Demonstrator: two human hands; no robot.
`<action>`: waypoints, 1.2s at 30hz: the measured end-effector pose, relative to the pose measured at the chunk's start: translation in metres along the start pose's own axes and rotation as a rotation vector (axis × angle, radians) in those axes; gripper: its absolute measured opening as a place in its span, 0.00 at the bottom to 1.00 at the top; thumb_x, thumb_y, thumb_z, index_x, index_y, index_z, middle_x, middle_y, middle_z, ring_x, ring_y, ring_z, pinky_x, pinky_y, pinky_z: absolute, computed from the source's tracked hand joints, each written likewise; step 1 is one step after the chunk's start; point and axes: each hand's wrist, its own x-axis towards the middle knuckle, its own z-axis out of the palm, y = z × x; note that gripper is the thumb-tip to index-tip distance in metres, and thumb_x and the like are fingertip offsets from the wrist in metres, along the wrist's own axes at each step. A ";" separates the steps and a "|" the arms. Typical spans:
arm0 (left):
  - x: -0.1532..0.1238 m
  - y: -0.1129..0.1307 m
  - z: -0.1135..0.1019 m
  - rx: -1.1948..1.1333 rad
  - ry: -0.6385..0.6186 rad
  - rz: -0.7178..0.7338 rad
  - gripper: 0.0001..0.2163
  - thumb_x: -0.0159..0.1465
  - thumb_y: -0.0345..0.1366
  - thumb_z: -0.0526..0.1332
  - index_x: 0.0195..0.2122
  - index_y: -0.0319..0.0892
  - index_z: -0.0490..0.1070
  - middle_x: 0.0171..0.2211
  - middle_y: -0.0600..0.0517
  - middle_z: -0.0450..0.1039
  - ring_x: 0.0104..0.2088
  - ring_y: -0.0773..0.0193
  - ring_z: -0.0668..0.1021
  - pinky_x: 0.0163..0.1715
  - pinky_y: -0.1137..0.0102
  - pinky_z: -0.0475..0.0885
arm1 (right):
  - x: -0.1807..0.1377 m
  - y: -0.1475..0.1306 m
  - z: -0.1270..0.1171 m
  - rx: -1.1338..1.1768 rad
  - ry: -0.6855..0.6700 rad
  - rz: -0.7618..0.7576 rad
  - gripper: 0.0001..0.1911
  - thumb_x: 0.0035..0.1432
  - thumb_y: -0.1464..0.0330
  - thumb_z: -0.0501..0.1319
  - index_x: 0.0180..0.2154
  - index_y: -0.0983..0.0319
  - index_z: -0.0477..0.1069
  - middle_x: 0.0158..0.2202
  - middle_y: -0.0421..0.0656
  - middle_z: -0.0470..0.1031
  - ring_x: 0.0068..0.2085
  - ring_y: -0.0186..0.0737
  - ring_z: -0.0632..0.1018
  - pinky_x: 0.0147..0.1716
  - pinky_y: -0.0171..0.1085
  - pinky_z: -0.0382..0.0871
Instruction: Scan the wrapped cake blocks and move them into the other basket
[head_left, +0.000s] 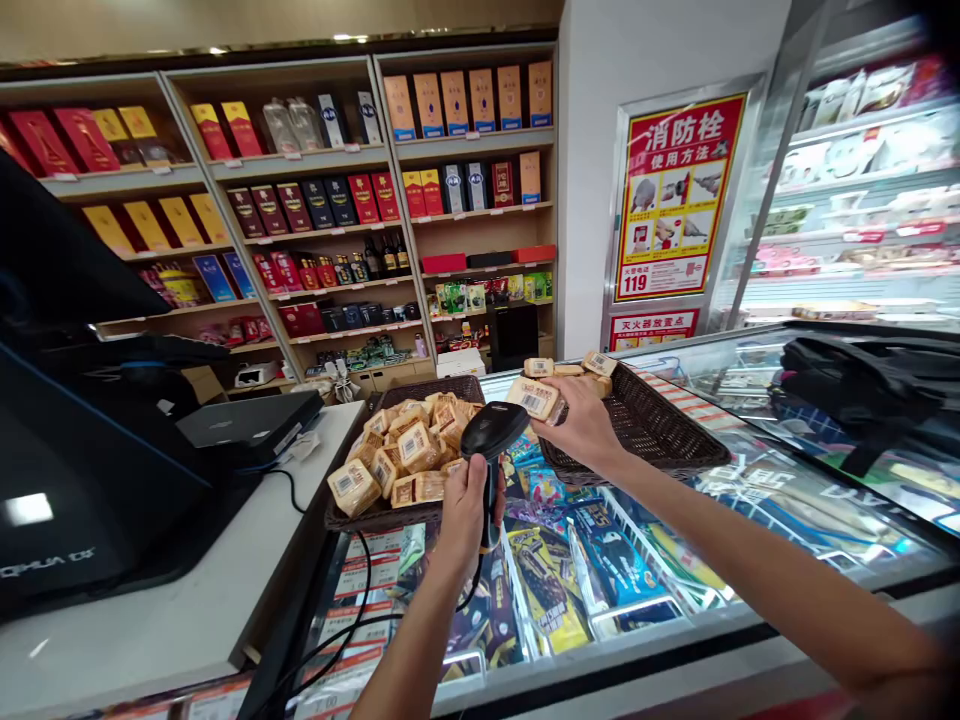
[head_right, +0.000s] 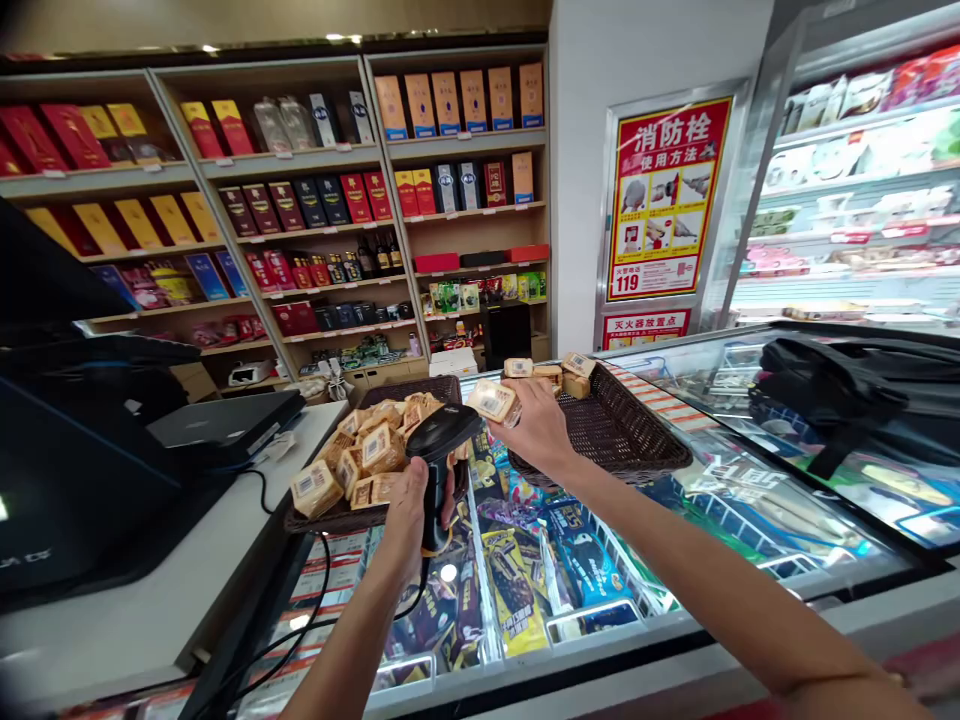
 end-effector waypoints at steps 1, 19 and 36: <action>0.001 0.002 -0.001 -0.025 0.054 0.020 0.29 0.56 0.67 0.61 0.27 0.41 0.67 0.22 0.54 0.68 0.16 0.73 0.65 0.13 0.75 0.57 | 0.007 -0.001 0.007 0.016 -0.003 0.036 0.26 0.50 0.62 0.68 0.51 0.61 0.70 0.50 0.51 0.75 0.54 0.58 0.73 0.55 0.52 0.67; 0.010 0.013 -0.014 -0.158 0.423 0.136 0.29 0.57 0.65 0.61 0.32 0.39 0.72 0.20 0.55 0.69 0.16 0.73 0.66 0.14 0.77 0.61 | 0.106 0.029 0.184 -0.090 -0.508 0.493 0.18 0.65 0.57 0.57 0.38 0.62 0.78 0.41 0.50 0.81 0.46 0.47 0.79 0.40 0.35 0.66; 0.013 0.007 -0.012 -0.159 0.472 0.031 0.30 0.56 0.66 0.62 0.37 0.39 0.73 0.22 0.54 0.70 0.16 0.71 0.68 0.14 0.76 0.62 | 0.117 0.193 0.143 -0.469 -0.406 0.383 0.27 0.49 0.71 0.66 0.52 0.67 0.67 0.53 0.56 0.68 0.55 0.55 0.69 0.52 0.44 0.63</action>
